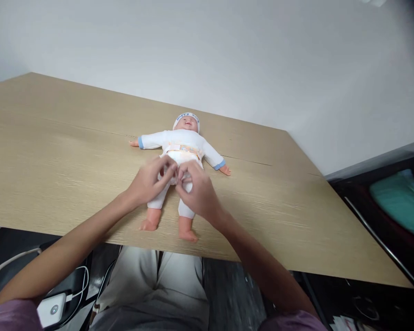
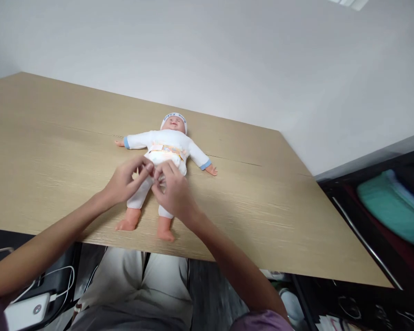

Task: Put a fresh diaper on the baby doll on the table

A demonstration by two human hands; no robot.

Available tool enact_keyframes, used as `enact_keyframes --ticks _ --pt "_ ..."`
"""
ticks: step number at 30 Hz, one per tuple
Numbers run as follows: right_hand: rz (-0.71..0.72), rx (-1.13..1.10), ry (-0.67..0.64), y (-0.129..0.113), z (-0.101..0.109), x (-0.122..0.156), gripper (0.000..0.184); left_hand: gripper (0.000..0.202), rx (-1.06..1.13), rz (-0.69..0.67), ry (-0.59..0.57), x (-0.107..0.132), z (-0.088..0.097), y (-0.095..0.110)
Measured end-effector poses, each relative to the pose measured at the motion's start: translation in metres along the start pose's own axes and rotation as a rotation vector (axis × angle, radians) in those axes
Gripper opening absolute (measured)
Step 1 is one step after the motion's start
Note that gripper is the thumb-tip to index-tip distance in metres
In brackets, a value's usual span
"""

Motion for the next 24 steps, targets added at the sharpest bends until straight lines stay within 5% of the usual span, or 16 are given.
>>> enact_keyframes --ticks 4,12,16,24 --pt "-0.039 0.063 -0.205 0.022 0.005 0.050 0.010 0.034 -0.148 -0.079 -0.278 0.033 -0.020 -0.013" --pt "-0.108 0.343 -0.084 0.062 0.009 0.042 0.014 0.044 -0.172 0.128 -0.193 0.011 -0.023 -0.051" --pt "-0.081 0.426 -0.059 0.058 -0.002 0.039 0.019 0.046 -0.161 0.065 -0.211 0.007 -0.034 -0.052" --pt "-0.105 0.352 0.011 0.059 0.003 0.042 0.010 0.028 -0.051 -0.040 -0.109 0.009 -0.027 -0.045"
Point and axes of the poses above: each hand's wrist, its own x-axis away from the middle knuckle, its own z-axis out of the back of the hand, y = z × x, the point moved 9 cm from there along -x, towards the middle knuckle, and after that the axes turned 13 degrees about y, right-handed, at the moved point
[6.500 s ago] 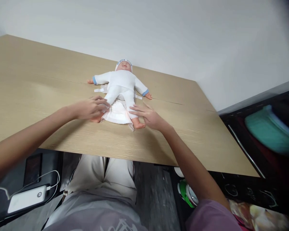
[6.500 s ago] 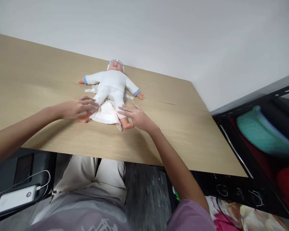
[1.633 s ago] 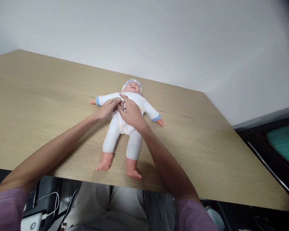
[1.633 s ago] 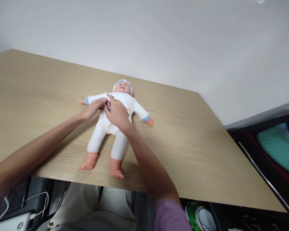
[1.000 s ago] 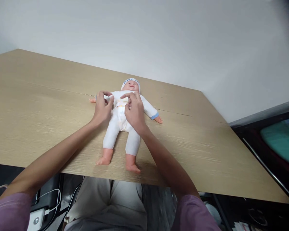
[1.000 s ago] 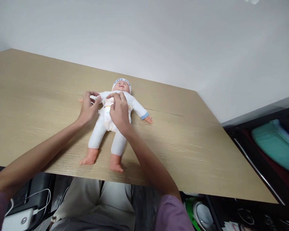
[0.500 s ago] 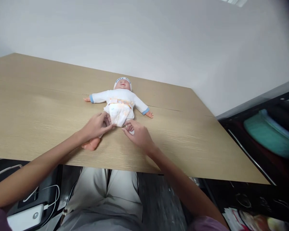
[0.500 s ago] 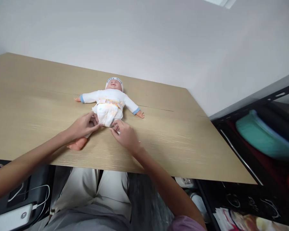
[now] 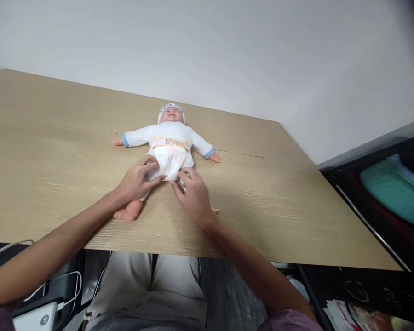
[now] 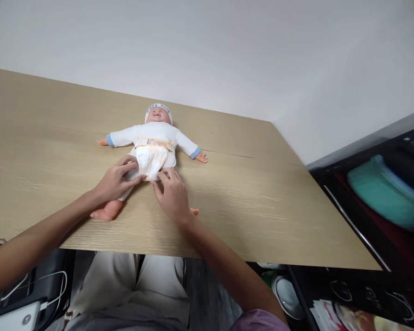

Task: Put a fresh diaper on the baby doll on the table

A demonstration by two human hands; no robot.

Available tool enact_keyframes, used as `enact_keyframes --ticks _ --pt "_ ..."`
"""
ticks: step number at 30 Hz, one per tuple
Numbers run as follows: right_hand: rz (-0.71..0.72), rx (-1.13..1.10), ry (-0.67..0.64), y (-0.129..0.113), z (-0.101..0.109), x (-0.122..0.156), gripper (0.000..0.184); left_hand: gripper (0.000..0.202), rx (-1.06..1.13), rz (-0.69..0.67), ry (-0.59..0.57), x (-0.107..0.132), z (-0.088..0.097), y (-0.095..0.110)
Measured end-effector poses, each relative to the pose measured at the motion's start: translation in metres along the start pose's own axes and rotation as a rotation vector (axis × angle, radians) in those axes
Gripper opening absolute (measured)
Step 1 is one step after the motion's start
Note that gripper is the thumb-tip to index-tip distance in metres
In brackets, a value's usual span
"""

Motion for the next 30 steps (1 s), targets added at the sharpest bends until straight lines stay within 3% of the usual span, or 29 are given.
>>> enact_keyframes --ticks 6,9,14,19,25,30 --pt "-0.007 -0.023 -0.029 -0.001 -0.003 0.003 0.007 0.034 -0.020 0.012 -0.052 -0.001 -0.005 0.004" --pt "-0.074 -0.044 -0.017 0.004 -0.005 0.003 0.014 0.034 -0.033 0.101 -0.033 0.000 -0.004 -0.003" --pt "-0.214 -0.151 0.126 0.020 0.006 0.000 0.031 0.046 0.219 0.307 0.123 0.005 -0.003 -0.029" --pt "-0.277 -0.104 0.145 0.033 0.016 -0.002 0.024 0.070 0.307 0.504 0.230 0.016 -0.001 -0.052" --pt "-0.234 -0.067 0.023 0.029 0.010 -0.003 0.027 0.048 0.138 0.432 0.028 0.014 -0.002 -0.033" --pt "-0.246 -0.107 -0.039 0.028 0.002 -0.006 0.026 0.055 0.339 0.511 0.001 0.011 -0.013 -0.037"
Point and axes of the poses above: each hand's wrist, its own x-axis away from the middle knuckle, its own z-axis out of the back of the hand, y = z × x, the point moved 9 cm from there along -x, towards the middle knuckle, and after that the axes turned 13 degrees about y, right-handed, at the moved point
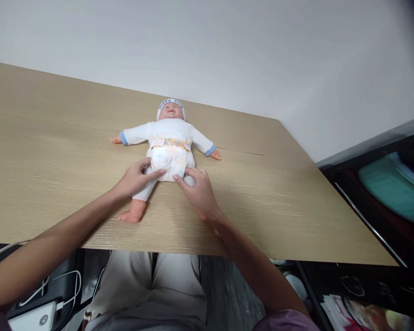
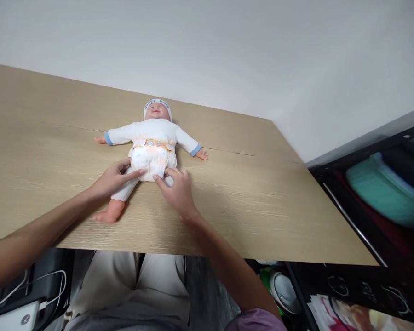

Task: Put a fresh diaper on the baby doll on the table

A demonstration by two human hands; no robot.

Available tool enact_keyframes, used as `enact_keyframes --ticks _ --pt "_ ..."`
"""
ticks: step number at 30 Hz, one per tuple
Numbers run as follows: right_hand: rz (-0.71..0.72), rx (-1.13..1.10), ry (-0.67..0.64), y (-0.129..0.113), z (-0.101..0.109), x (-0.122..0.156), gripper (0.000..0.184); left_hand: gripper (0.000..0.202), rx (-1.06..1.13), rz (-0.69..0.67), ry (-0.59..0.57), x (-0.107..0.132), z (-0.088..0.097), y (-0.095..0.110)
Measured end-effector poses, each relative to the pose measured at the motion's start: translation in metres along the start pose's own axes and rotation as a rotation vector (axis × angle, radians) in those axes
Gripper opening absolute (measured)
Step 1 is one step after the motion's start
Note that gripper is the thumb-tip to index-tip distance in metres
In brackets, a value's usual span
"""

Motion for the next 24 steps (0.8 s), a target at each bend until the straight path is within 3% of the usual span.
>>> enact_keyframes --ticks 7,15,19,22,24 --pt "-0.187 -0.138 0.040 0.015 0.007 0.002 0.033 0.052 0.292 0.142 0.017 0.003 -0.006 -0.005" --pt "0.039 0.044 0.282 0.002 0.020 0.003 0.032 0.062 0.305 0.123 0.171 -0.003 0.007 -0.012" --pt "0.015 -0.002 0.212 0.005 0.022 0.005 0.029 0.072 0.235 0.038 0.225 -0.004 0.016 -0.008" --pt "-0.006 -0.071 0.099 0.007 0.031 0.009 0.030 0.065 0.185 0.028 0.109 -0.013 0.026 -0.004" --pt "-0.073 -0.092 0.060 0.021 0.043 0.007 0.035 0.057 0.108 -0.024 0.088 -0.028 0.047 0.000"
Point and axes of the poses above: each hand's wrist, its own x-axis away from the middle knuckle, its own z-axis out of the back of the hand, y = z × x, the point moved 9 cm from there along -x, towards the middle knuckle, and after that the axes turned 13 degrees about y, right-handed, at the moved point
